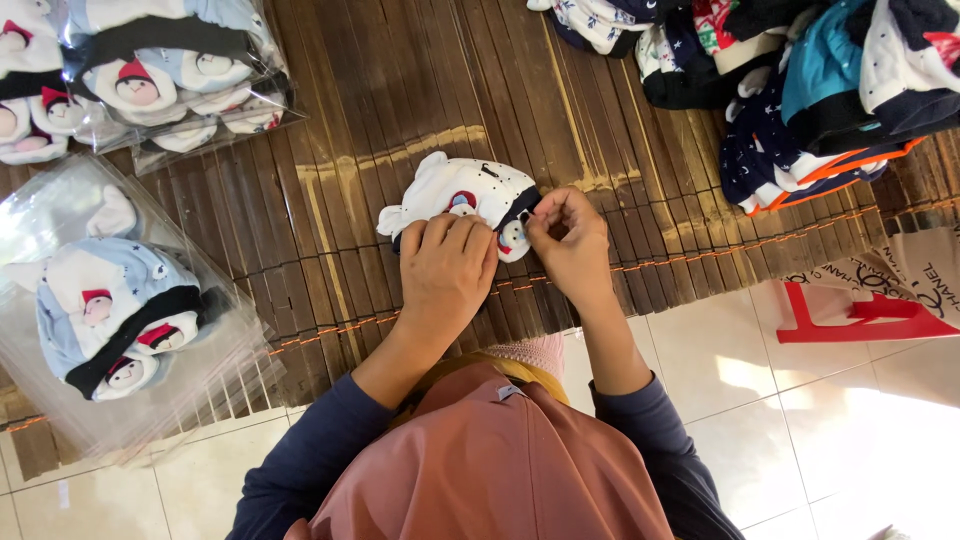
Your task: Packaging baby hats into individual plastic bags
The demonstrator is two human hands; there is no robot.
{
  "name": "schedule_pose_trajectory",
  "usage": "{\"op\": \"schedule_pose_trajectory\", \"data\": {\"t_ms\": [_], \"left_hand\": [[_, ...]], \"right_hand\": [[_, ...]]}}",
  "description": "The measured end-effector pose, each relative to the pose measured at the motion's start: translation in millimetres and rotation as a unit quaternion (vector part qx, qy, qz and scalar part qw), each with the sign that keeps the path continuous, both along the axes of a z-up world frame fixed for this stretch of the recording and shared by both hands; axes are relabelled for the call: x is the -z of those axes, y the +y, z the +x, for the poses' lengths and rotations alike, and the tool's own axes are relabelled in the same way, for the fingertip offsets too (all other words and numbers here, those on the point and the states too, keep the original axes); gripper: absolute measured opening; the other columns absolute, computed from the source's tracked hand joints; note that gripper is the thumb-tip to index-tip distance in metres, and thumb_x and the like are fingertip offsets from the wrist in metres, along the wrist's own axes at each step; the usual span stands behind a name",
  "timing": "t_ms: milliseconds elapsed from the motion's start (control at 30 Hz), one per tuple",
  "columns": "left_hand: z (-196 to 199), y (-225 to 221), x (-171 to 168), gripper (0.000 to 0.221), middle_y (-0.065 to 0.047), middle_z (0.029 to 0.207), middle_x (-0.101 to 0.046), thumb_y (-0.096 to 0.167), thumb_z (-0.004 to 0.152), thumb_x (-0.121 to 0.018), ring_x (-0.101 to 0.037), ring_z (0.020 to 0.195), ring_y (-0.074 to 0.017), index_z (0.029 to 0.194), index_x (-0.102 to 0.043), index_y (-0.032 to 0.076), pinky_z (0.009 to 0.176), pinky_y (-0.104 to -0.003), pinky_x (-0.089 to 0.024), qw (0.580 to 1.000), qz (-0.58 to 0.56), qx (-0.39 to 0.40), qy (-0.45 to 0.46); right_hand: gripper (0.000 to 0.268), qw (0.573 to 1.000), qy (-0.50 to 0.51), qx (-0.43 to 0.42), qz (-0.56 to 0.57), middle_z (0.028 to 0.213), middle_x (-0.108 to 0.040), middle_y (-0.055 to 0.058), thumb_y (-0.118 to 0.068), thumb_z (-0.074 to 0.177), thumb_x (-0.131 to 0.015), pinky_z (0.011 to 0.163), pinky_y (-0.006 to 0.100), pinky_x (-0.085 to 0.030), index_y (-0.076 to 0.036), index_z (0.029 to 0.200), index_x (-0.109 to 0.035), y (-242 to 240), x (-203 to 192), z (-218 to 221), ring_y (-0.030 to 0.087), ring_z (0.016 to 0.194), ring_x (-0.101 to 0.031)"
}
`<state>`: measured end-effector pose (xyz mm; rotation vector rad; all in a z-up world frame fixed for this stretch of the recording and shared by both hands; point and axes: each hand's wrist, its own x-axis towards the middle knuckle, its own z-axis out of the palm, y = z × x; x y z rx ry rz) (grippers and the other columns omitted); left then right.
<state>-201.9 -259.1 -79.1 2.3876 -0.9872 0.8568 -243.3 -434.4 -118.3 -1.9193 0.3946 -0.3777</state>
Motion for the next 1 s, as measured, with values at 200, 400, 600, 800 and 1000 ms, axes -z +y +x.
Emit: {"op": "schedule_pose_trajectory", "data": {"t_ms": [200, 400, 600, 800, 1000], "left_hand": [[-5.4, 0.0, 6.7, 0.009, -0.001, 0.086, -0.065, 0.02, 0.094, -0.072, -0.064, 0.093, -0.0204, 0.09, -0.067, 0.014, 0.09, -0.04, -0.042, 1.0, 0.002, 0.01, 0.017], [-11.6, 21.9, -6.3, 0.017, -0.004, 0.111, -0.073, 0.024, 0.097, -0.07, -0.067, 0.105, -0.0246, 0.112, -0.071, 0.015, 0.101, -0.047, -0.041, 0.987, -0.072, 0.056, 0.134], [-14.4, 80.8, -9.2, 0.037, -0.008, 0.123, -0.065, 0.007, 0.097, -0.059, -0.061, 0.113, -0.0318, 0.133, -0.063, 0.013, 0.096, -0.047, -0.044, 0.961, -0.084, -0.036, 0.262], [-19.0, 88.0, 21.0, 0.047, -0.007, 0.098, -0.069, 0.024, 0.089, -0.077, -0.068, 0.092, -0.0283, 0.132, -0.063, 0.011, 0.082, -0.044, -0.05, 0.935, -0.091, -0.083, 0.331], [-15.9, 86.0, 17.5, 0.034, -0.008, 0.101, -0.066, 0.023, 0.085, -0.081, -0.068, 0.092, -0.0341, 0.114, -0.068, 0.01, 0.078, -0.047, -0.054, 0.914, -0.115, -0.069, 0.382]], "right_hand": [[0.017, 0.996, -0.057, 0.049, -0.045, 0.077, -0.067, 0.005, 0.006, 0.084, -0.072, 0.075, 0.03, -0.052, -0.007, 0.093, -0.065, -3.5, 0.1, 1.3, 0.016, 0.072, -0.063], [0.019, 0.987, -0.104, 0.02, -0.121, 0.088, -0.07, 0.017, 0.009, 0.087, -0.072, 0.075, 0.042, -0.057, -0.001, 0.103, -0.065, 3.5, -31.1, -3.8, 0.033, 0.083, -0.071], [0.029, 0.932, -0.176, -0.077, -0.308, 0.113, -0.068, 0.012, -0.013, 0.083, -0.083, 0.094, 0.046, -0.047, -0.01, 0.108, -0.068, 39.4, -72.3, -18.1, 0.036, 0.108, -0.063], [0.045, 0.879, -0.075, -0.05, -0.469, 0.095, -0.064, 0.009, -0.05, 0.087, -0.075, 0.076, 0.041, -0.041, -0.01, 0.105, -0.067, 73.8, -42.4, -25.7, 0.029, 0.091, -0.061], [0.027, 0.903, -0.087, -0.076, -0.414, 0.09, -0.062, 0.003, -0.031, 0.082, -0.081, 0.071, 0.04, -0.04, -0.014, 0.098, -0.068, 78.0, -35.8, -24.0, 0.026, 0.085, -0.061]]}}
